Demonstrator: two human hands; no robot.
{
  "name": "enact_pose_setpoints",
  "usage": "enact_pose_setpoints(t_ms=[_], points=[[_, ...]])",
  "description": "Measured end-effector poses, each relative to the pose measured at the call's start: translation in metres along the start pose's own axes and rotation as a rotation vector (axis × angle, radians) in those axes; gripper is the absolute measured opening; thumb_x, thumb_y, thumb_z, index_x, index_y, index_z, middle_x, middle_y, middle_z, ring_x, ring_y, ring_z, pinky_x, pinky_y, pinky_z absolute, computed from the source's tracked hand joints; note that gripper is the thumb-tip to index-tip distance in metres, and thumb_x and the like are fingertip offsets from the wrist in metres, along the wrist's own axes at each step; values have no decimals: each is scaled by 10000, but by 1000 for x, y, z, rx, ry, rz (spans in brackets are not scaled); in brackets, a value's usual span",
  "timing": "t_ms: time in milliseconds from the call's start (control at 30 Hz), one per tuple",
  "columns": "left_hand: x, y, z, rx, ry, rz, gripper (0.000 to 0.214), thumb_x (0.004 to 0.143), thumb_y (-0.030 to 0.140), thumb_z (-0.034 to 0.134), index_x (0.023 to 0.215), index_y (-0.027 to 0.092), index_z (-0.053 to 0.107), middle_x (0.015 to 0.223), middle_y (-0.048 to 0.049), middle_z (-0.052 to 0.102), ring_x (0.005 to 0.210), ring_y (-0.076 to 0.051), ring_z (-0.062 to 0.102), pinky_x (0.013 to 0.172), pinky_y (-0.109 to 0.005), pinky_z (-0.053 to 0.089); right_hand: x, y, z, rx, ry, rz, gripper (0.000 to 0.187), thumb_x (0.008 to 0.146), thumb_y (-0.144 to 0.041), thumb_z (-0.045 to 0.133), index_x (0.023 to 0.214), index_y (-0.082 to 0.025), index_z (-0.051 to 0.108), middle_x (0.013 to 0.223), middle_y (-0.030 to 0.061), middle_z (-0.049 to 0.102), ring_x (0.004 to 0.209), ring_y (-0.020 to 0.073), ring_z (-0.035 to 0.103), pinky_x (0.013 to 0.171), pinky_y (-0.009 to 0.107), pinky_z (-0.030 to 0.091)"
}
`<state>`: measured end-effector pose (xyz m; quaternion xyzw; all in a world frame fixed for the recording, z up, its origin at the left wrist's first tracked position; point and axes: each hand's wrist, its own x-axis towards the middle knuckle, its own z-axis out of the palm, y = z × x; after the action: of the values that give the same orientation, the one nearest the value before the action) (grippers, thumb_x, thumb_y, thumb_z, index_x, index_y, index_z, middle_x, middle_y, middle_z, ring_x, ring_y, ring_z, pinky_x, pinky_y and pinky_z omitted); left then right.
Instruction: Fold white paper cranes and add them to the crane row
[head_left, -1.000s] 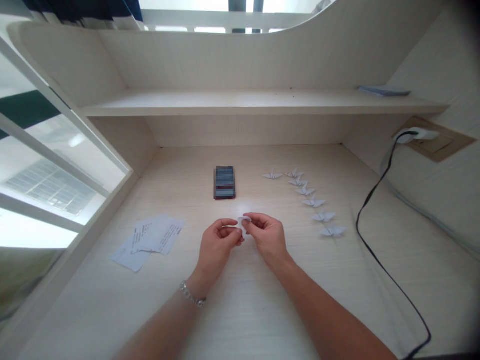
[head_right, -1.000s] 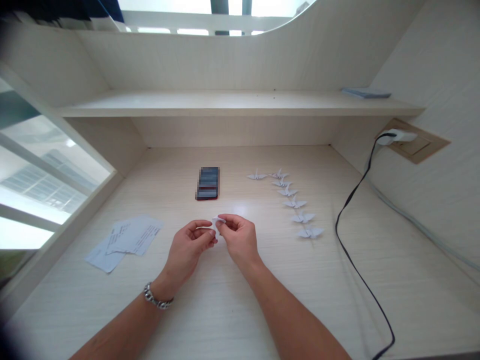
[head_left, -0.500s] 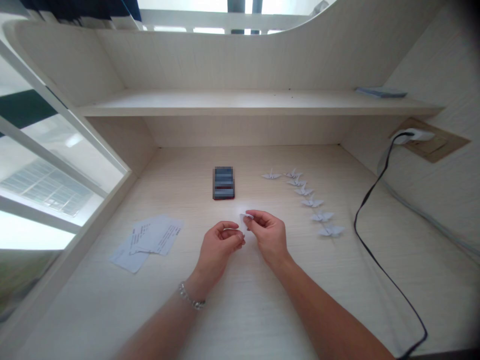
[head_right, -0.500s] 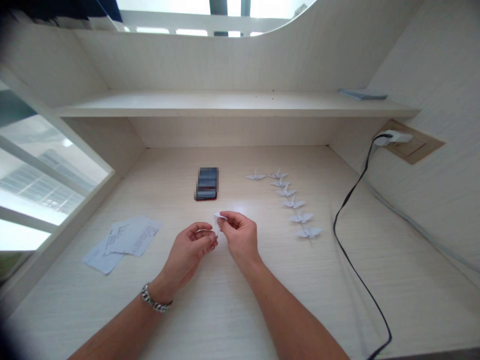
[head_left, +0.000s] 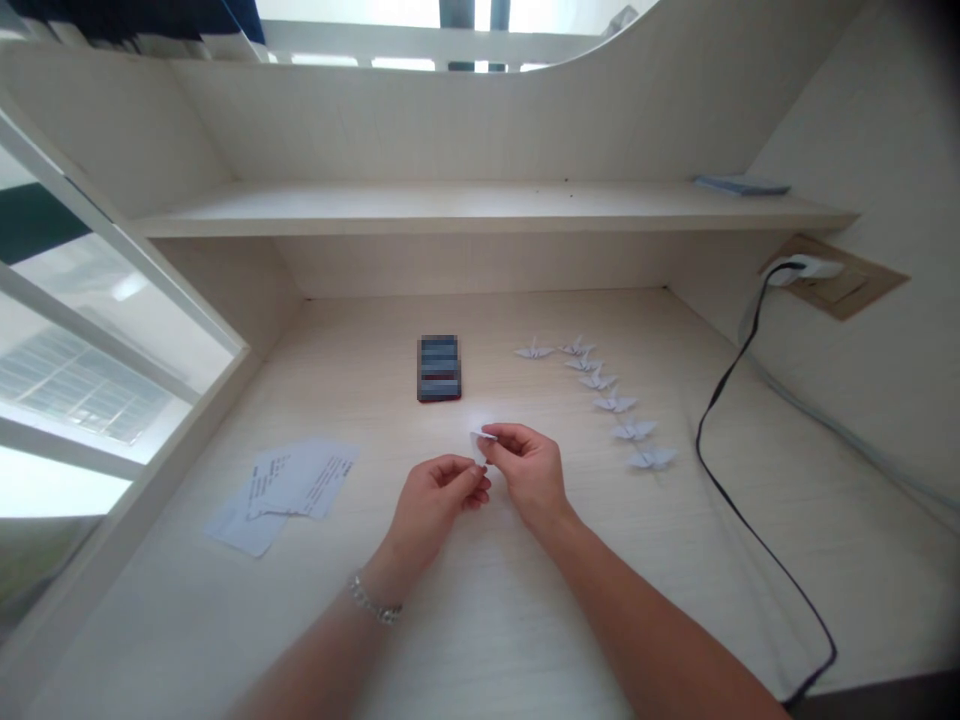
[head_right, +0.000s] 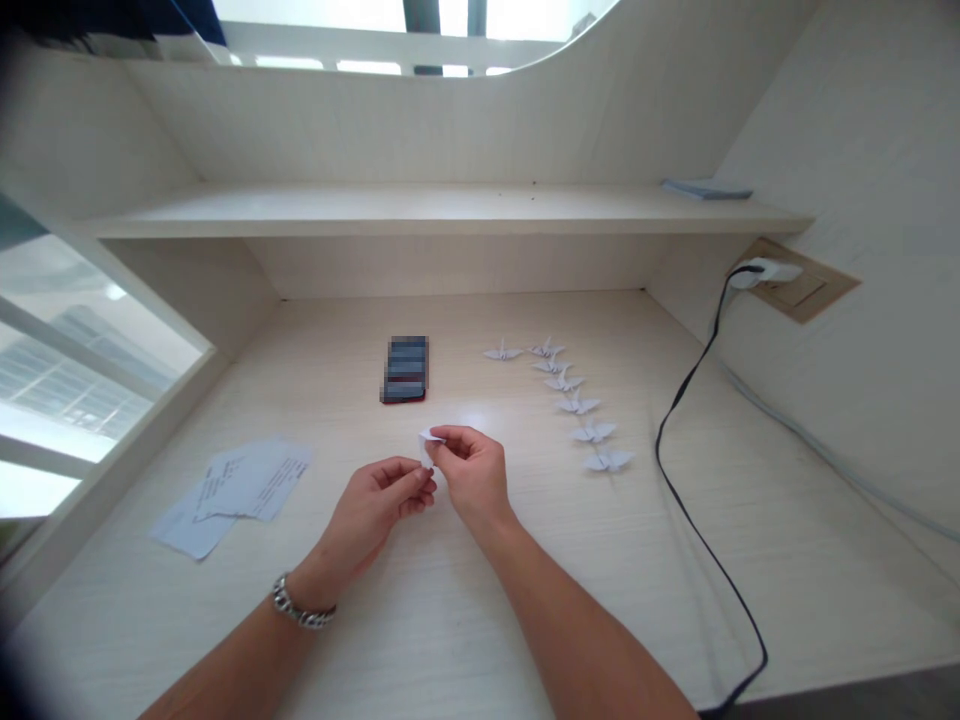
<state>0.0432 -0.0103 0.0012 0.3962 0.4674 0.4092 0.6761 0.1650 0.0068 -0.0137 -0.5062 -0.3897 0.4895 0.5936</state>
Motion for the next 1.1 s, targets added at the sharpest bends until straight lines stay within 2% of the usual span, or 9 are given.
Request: enact_pose_setpoints(t_ms=[133, 233, 367, 633, 733, 867, 933, 1033, 1100], points=[[-1, 4, -3, -31, -32, -38, 162, 644, 202, 706, 750, 106, 630, 713, -76, 658, 631, -141, 602, 611, -256, 474, 3, -1, -1, 39, 28, -16, 181, 640, -264, 704, 789, -163, 689, 582, -5, 638, 529, 115, 554, 522, 239, 444], [1, 4, -4, -69, -20, -30, 208, 706, 276, 663, 820, 107, 625, 752, -88, 663, 661, -149, 614, 623, -265, 484, 3, -2, 0, 51, -16, 2, 153, 624, -240, 709, 755, -164, 689, 600, -2, 650, 542, 115, 564, 538, 238, 449], [3, 1, -5, -39, -20, 3, 210, 695, 274, 678, 785, 96, 614, 700, -75, 661, 614, -131, 607, 613, -252, 486, 0, -2, 3, 52, -69, 46, 131, 597, -217, 724, 711, -160, 694, 658, 19, 677, 605, 136, 595, 586, 253, 461], [0, 3, -8, -45, -82, -16, 222, 676, 182, 689, 860, 87, 611, 805, -112, 683, 724, -170, 637, 723, -310, 497, 0, -3, 1, 124, -76, 125, 162, 576, -244, 745, 707, -163, 694, 647, 12, 680, 582, 131, 589, 563, 251, 452], [0, 3, -7, -29, -49, 3, 186, 727, 238, 644, 827, 85, 610, 777, -111, 678, 702, -166, 634, 704, -308, 497, 0, -3, 0, 136, -101, 137, 165, 563, -234, 754, 698, -160, 693, 667, 16, 684, 603, 131, 591, 579, 252, 454], [1, 6, -10, 44, -96, -21, 213, 671, 187, 691, 849, 100, 612, 749, -89, 676, 707, -164, 632, 690, -286, 491, 2, -2, -2, 146, -114, 180, 182, 556, -255, 761, 695, -162, 688, 605, -3, 655, 522, 107, 542, 514, 240, 426], [2, 8, -14, 66, -64, 3, 216, 669, 190, 692, 853, 113, 610, 725, -69, 669, 697, -154, 626, 678, -275, 490, 4, -1, -4, 140, -125, 192, 192, 551, -269, 766, 690, -162, 686, 584, -8, 643, 510, 100, 529, 516, 241, 424], [4, 9, -19, 86, 59, 135, 240, 694, 226, 675, 907, 143, 602, 703, -30, 652, 666, -122, 601, 648, -242, 482, 4, -2, -6, 119, -156, 207, 199, 542, -273, 773, 682, -159, 688, 584, -1, 639, 536, 102, 539, 537, 240, 434], [6, 9, -22, 121, 94, 199, 262, 695, 231, 676, 936, 157, 605, 711, -18, 647, 658, -109, 585, 634, -225, 475, 3, -3, -6, 107, -199, 225, 202, 542, -273, 774, 682, -153, 691, 598, 10, 643, 548, 106, 547, 537, 240, 439]])
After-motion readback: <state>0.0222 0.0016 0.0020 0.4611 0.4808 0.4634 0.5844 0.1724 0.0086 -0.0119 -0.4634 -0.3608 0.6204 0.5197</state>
